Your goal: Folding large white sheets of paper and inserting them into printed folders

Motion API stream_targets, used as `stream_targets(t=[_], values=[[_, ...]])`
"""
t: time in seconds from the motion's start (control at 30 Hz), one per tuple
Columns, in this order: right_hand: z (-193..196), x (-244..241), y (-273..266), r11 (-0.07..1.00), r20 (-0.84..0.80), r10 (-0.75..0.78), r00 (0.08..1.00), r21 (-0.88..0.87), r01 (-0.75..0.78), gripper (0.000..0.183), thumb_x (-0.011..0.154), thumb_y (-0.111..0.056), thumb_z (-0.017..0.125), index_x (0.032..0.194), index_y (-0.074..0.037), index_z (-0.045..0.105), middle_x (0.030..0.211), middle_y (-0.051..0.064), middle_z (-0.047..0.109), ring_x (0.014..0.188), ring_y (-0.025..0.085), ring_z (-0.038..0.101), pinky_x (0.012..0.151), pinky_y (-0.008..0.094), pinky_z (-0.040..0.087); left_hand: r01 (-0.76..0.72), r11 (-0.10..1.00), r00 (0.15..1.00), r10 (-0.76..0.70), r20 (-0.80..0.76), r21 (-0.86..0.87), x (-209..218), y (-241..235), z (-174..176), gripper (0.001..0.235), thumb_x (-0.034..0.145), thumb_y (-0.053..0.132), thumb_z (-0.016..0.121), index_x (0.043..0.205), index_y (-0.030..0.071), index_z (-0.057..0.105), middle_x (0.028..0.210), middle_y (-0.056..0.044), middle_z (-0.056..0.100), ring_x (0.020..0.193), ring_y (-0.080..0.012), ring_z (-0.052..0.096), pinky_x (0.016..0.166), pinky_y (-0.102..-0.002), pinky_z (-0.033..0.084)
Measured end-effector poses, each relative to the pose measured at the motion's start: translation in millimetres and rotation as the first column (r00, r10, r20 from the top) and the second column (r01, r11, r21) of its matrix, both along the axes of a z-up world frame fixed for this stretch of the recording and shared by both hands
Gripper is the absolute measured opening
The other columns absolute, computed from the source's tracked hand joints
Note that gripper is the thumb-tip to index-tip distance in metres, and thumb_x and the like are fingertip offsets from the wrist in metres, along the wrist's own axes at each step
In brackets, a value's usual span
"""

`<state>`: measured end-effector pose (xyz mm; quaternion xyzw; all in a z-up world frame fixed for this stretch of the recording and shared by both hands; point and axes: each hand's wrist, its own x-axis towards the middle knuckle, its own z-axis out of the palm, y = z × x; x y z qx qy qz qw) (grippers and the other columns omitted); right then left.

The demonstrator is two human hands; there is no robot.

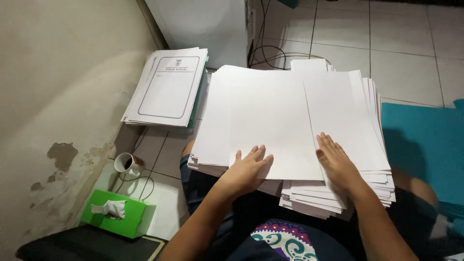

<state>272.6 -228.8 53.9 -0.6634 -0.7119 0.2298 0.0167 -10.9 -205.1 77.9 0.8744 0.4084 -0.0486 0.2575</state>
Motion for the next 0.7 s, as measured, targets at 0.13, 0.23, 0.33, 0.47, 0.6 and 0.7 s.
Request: stream_targets(t=[0.13, 0.23, 0.33, 0.47, 0.6, 0.7], values=[[42, -6, -11, 0.891, -0.785, -0.392, 0.48, -0.193, 0.412, 0.066, 0.106, -0.045, 0.009, 0.159, -0.009, 0.026, 0.164, 0.028, 0.019, 0.154, 0.044, 0.014, 0.126, 0.055, 0.01, -0.113, 0.987, 0.978, 0.091, 0.186, 0.113, -3, -9, 9, 0.052, 0.101, 0.007, 0.048, 0.153, 0.011, 0.045, 0.147, -0.026, 0.052, 0.137, -0.0451, 0.048, 0.101, -0.073, 0.039], [51, -23, -9, 0.794, -0.837, -0.49, 0.244, -0.312, 0.522, 0.053, 0.107, -0.019, 0.029, 0.155, 0.002, 0.031, 0.159, 0.03, 0.032, 0.151, 0.041, 0.028, 0.124, 0.049, 0.021, -0.239, 0.959, 0.842, 0.126, 0.525, 0.154, -3, -15, 21, 0.049, 0.103, 0.006, 0.044, 0.151, 0.017, 0.048, 0.142, -0.018, 0.06, 0.128, -0.0415, 0.058, 0.096, -0.062, 0.051], [69, -47, -18, 0.767, -0.795, -0.582, 0.17, -0.468, 0.439, 0.056, 0.104, -0.015, 0.041, 0.157, 0.0, 0.029, 0.157, 0.028, 0.04, 0.148, 0.039, 0.037, 0.123, 0.048, 0.026, -0.306, 0.952, 0.666, 0.192, 0.721, 0.029, 4, -21, 2, 0.045, 0.104, 0.01, 0.044, 0.148, 0.019, 0.05, 0.137, -0.013, 0.063, 0.118, -0.0376, 0.062, 0.091, -0.054, 0.056], [35, -55, -17, 0.87, -0.89, -0.435, 0.135, -0.377, 0.318, 0.041, 0.101, -0.019, 0.056, 0.139, -0.006, 0.047, 0.063, 0.013, 0.058, 0.093, 0.027, 0.07, 0.102, 0.051, 0.049, -0.338, 0.899, 0.54, 0.427, 0.725, -0.277, 17, -29, -42, 0.037, 0.105, 0.016, 0.048, 0.14, 0.007, 0.053, 0.116, -0.017, 0.067, 0.094, -0.0342, 0.067, 0.077, -0.049, 0.058], [4, -42, 12, 0.892, -0.838, -0.392, 0.379, -0.245, 0.381, 0.046, 0.104, -0.009, 0.045, 0.148, 0.003, 0.037, 0.071, 0.017, 0.063, 0.063, 0.024, 0.059, 0.056, 0.035, 0.042, -0.331, 0.801, 0.428, 0.599, 0.677, -0.499, 15, -20, -81, 0.038, 0.105, 0.02, 0.052, 0.135, -0.002, 0.055, 0.101, -0.021, 0.07, 0.076, -0.0317, 0.07, 0.067, -0.046, 0.059], [-28, -26, 25, 0.934, -0.79, -0.29, 0.539, -0.112, 0.339, 0.052, 0.103, -0.003, 0.051, 0.151, 0.004, 0.032, 0.081, 0.022, 0.068, 0.063, 0.026, 0.066, 0.054, 0.033, 0.05, -0.296, 0.655, 0.309, 0.755, 0.579, -0.695, 1, -14, -89, 0.044, 0.105, 0.024, 0.055, 0.13, -0.012, 0.057, 0.086, -0.024, 0.072, 0.058, -0.0293, 0.074, 0.057, -0.043, 0.06]])
